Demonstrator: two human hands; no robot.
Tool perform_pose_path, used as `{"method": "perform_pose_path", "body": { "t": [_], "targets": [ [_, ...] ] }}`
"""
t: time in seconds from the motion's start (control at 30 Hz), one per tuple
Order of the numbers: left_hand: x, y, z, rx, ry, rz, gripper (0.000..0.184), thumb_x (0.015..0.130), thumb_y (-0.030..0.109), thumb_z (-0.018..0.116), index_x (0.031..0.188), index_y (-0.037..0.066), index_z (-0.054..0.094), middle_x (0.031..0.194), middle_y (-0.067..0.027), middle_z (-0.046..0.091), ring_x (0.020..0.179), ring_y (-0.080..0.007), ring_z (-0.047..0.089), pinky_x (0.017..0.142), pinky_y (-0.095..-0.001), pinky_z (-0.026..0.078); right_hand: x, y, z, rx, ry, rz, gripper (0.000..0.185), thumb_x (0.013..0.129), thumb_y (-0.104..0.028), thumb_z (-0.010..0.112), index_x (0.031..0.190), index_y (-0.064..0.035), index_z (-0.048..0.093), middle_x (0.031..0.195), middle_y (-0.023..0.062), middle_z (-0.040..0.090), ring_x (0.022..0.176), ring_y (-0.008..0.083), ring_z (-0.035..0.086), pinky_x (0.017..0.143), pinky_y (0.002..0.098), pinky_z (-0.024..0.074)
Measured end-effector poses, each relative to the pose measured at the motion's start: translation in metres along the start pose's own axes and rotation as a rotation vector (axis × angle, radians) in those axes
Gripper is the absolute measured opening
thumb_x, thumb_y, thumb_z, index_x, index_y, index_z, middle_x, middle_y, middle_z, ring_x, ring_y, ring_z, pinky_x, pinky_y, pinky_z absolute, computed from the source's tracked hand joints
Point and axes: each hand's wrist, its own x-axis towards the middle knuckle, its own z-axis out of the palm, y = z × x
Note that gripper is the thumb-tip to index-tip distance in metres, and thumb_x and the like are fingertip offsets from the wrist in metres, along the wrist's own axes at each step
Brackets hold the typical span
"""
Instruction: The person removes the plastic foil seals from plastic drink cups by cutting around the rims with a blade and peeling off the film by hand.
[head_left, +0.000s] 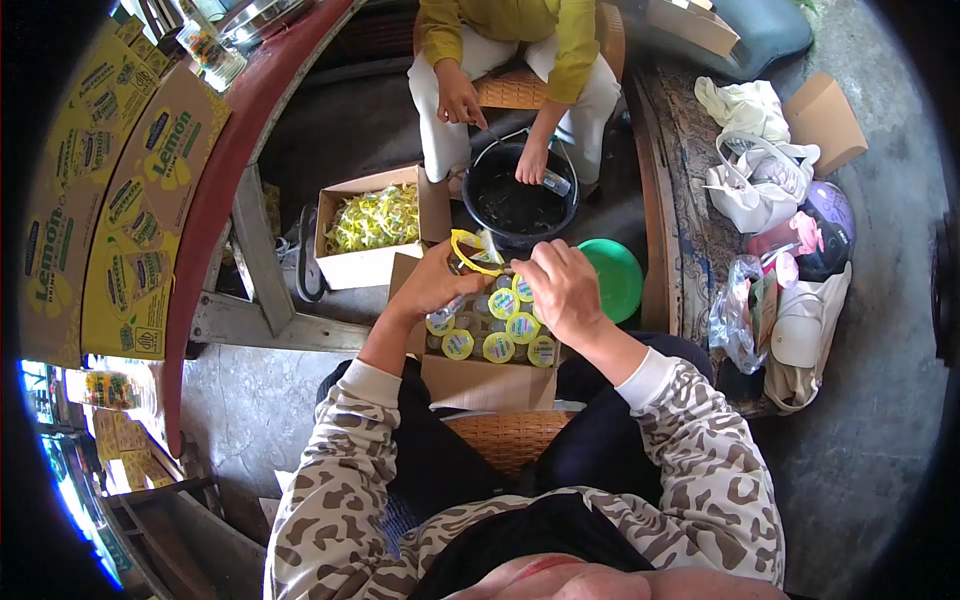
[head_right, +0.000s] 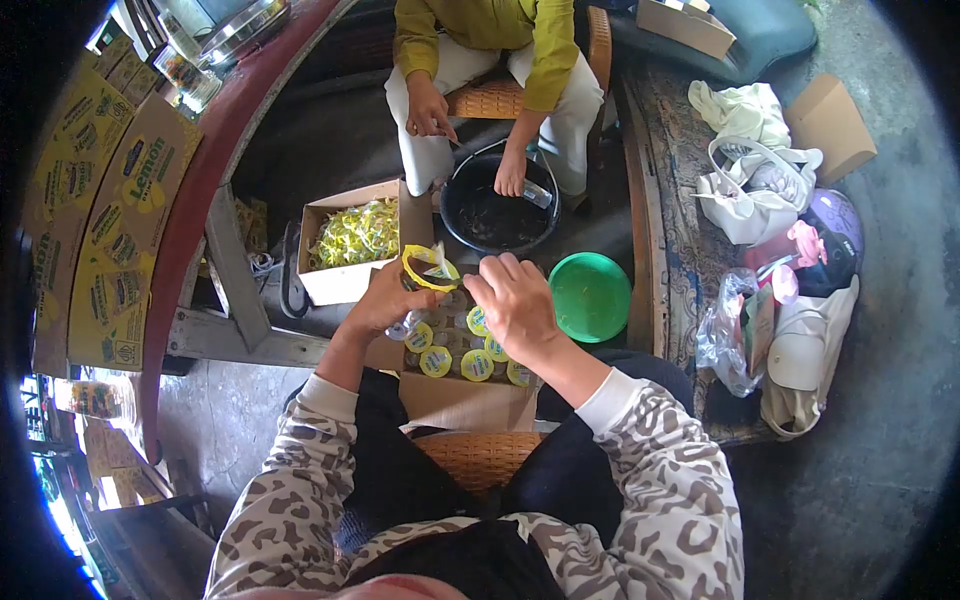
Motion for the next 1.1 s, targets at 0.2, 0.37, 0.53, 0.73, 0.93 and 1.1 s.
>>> {"method": "perform_pose_path", "body": {
  "t": [0.2, 0.37, 0.53, 0.73, 0.93, 1.1],
  "targets": [
    [-0.001, -0.003, 0.001, -0.066, -0.131, -0.106, 0.042, 0.074, 0.019, 0.081, 0.109, 0.001, 0.065, 0.098, -0.0037, 0.067, 0.088, -0.0111, 0.061, 0.082, -0.0283, 0.051, -0.003, -0.005, 0.010, 0.010, -0.023, 0.000, 0.015, 0.069, -0.008, 0.066, 0.084, -0.0081, 0.061, 0.088, 0.0042, 0.053, 0.084, 0.0226, 0.056, 0.068, 0.0352, 0.0447],
    [0.006, -0.012, 0.003, 0.027, -0.039, 0.092, 0.057, 0.073, 0.019, 0.084, 0.117, 0.002, 0.051, 0.110, -0.0078, 0.063, 0.101, -0.0156, 0.059, 0.089, -0.0302, 0.049, 0.000, 0.004, 0.014, 0.395, -0.050, 0.473, 0.010, 0.083, 0.001, 0.065, 0.087, -0.0076, 0.069, 0.085, 0.0066, 0.057, 0.082, 0.0259, 0.063, 0.070, 0.0395, 0.0512],
    [0.009, -0.013, -0.002, 0.103, -0.014, 0.160, 0.057, 0.075, 0.022, 0.083, 0.119, 0.002, 0.054, 0.109, -0.0086, 0.064, 0.100, -0.0183, 0.061, 0.091, -0.0325, 0.049, 0.000, 0.010, 0.009, 0.421, -0.039, 0.491, 0.010, 0.081, 0.002, 0.066, 0.086, -0.0068, 0.068, 0.084, 0.0062, 0.057, 0.080, 0.0261, 0.062, 0.068, 0.0390, 0.0505],
    [0.009, -0.011, 0.002, 0.197, 0.095, 0.104, 0.056, 0.076, 0.023, 0.082, 0.122, 0.004, 0.056, 0.107, -0.0082, 0.066, 0.098, -0.0188, 0.063, 0.091, -0.0331, 0.049, 0.004, 0.009, 0.004, 0.257, 0.049, 0.301, 0.011, 0.078, 0.000, 0.071, 0.083, -0.0079, 0.068, 0.081, 0.0059, 0.053, 0.079, 0.0241, 0.059, 0.068, 0.0395, 0.0491],
    [0.005, -0.010, 0.008, -0.046, 0.038, 0.004, 0.052, 0.075, 0.015, 0.082, 0.118, 0.002, 0.056, 0.106, -0.0071, 0.066, 0.092, -0.0132, 0.063, 0.085, -0.0283, 0.051, 0.004, 0.004, 0.002, 0.034, 0.022, 0.049, 0.014, 0.073, -0.004, 0.069, 0.086, -0.0086, 0.068, 0.084, 0.0034, 0.052, 0.082, 0.0213, 0.056, 0.068, 0.0355, 0.0452],
    [0.005, -0.012, 0.011, -0.133, -0.061, 0.023, 0.052, 0.072, 0.017, 0.084, 0.115, 0.001, 0.058, 0.103, -0.0050, 0.066, 0.095, -0.0126, 0.061, 0.088, -0.0292, 0.049, 0.002, -0.004, 0.002, -0.016, 0.033, -0.032, 0.023, 0.069, -0.003, 0.070, 0.092, -0.0078, 0.068, 0.081, 0.0036, 0.050, 0.078, 0.0227, 0.055, 0.065, 0.0363, 0.0445]
  ]
}}
